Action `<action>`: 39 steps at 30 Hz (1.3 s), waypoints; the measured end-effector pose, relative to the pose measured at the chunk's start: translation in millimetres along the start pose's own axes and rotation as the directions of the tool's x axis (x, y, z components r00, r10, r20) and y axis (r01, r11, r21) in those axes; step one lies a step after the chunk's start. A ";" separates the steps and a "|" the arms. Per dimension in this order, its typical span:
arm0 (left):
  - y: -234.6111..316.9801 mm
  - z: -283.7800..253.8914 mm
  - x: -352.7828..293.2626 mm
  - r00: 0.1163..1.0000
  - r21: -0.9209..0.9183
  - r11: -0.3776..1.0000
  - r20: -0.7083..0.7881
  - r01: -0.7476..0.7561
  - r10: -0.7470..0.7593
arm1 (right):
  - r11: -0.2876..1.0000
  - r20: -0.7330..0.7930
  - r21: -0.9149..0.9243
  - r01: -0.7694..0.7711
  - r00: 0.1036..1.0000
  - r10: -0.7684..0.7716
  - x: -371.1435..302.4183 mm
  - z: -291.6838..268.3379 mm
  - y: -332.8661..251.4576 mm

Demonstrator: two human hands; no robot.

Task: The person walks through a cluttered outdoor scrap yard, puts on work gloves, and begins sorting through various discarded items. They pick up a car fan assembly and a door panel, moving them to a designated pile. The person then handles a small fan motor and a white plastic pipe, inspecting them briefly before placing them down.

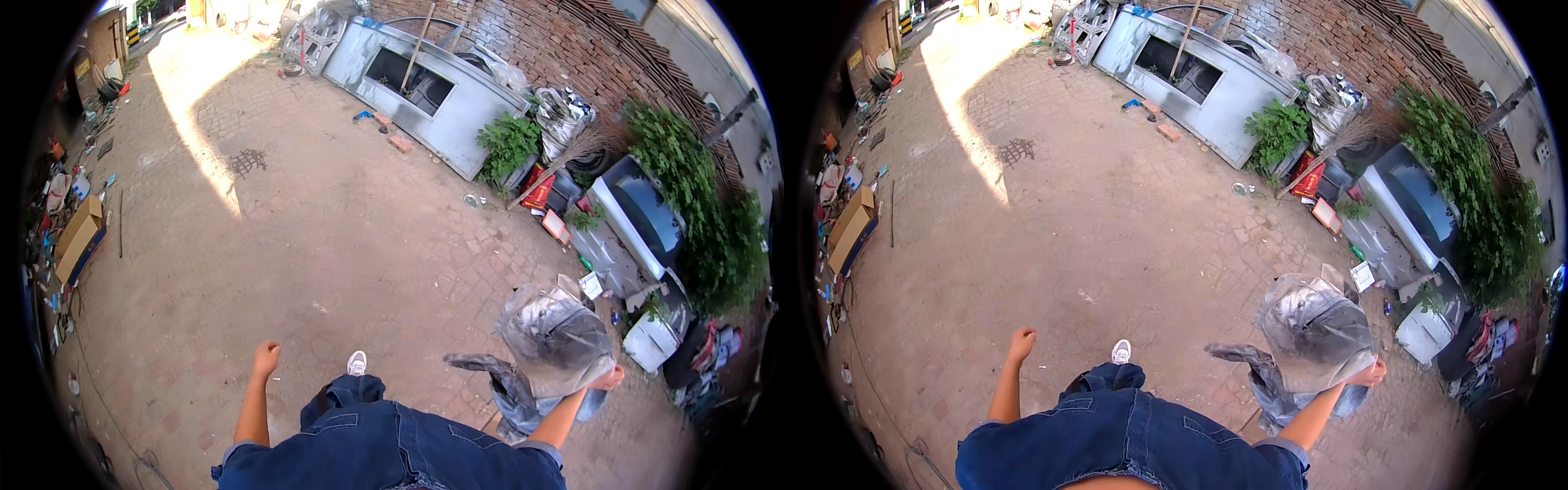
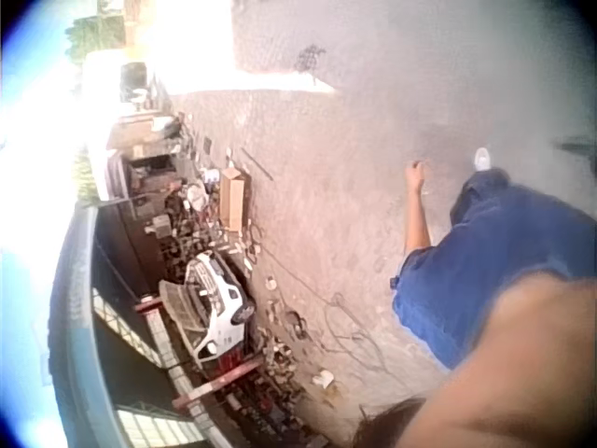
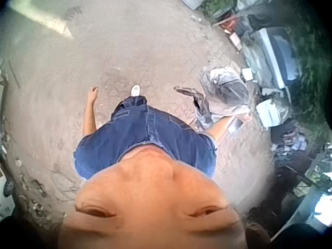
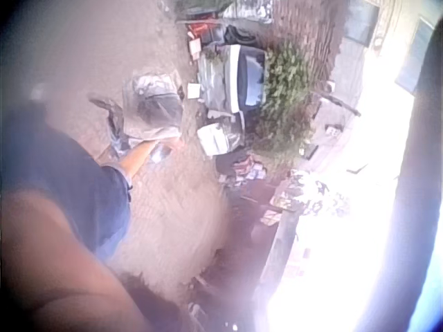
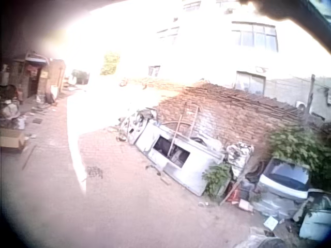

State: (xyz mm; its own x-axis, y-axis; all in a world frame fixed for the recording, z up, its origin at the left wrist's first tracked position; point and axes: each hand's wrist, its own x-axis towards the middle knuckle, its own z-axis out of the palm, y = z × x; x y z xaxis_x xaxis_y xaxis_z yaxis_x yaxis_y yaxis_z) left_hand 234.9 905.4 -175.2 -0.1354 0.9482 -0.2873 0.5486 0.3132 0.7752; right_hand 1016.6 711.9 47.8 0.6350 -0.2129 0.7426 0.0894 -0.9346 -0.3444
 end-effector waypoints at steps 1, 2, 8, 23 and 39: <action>29.4 21.3 24.1 0.999 -0.019 1.000 -0.035 0.013 -0.013 | 0.993 -0.143 0.086 0.078 0.988 -0.065 20.0 19.9 -25.8; 68.5 36.0 43.8 0.999 -0.134 0.991 -0.036 0.007 -0.012 | 0.973 -0.264 0.172 0.154 0.959 -0.105 26.2 44.9 -54.7; 332.1 177.3 229.5 0.899 -0.351 0.914 0.304 -0.202 0.315 | 0.883 0.259 0.432 -0.184 0.963 0.074 57.4 195.6 -246.2; 519.6 330.1 613.5 0.946 -0.070 0.985 0.276 -0.156 0.170 | 0.849 0.612 0.353 0.393 0.590 -0.527 64.9 518.7 -778.8; 757.6 402.7 1049.6 0.982 -0.096 0.983 0.096 -0.156 0.165 | 0.639 -0.798 -0.291 0.713 0.188 -0.573 319.2 604.5 -1388.6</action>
State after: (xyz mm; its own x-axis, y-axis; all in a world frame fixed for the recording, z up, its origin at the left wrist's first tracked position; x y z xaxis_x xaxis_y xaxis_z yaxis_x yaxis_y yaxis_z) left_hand 840.6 2116.7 -116.0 0.0373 0.9774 -0.2081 0.4815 0.1649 0.8608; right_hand 1559.0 2114.0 415.8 -0.5442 0.2679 0.7950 0.2865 -0.8313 0.4762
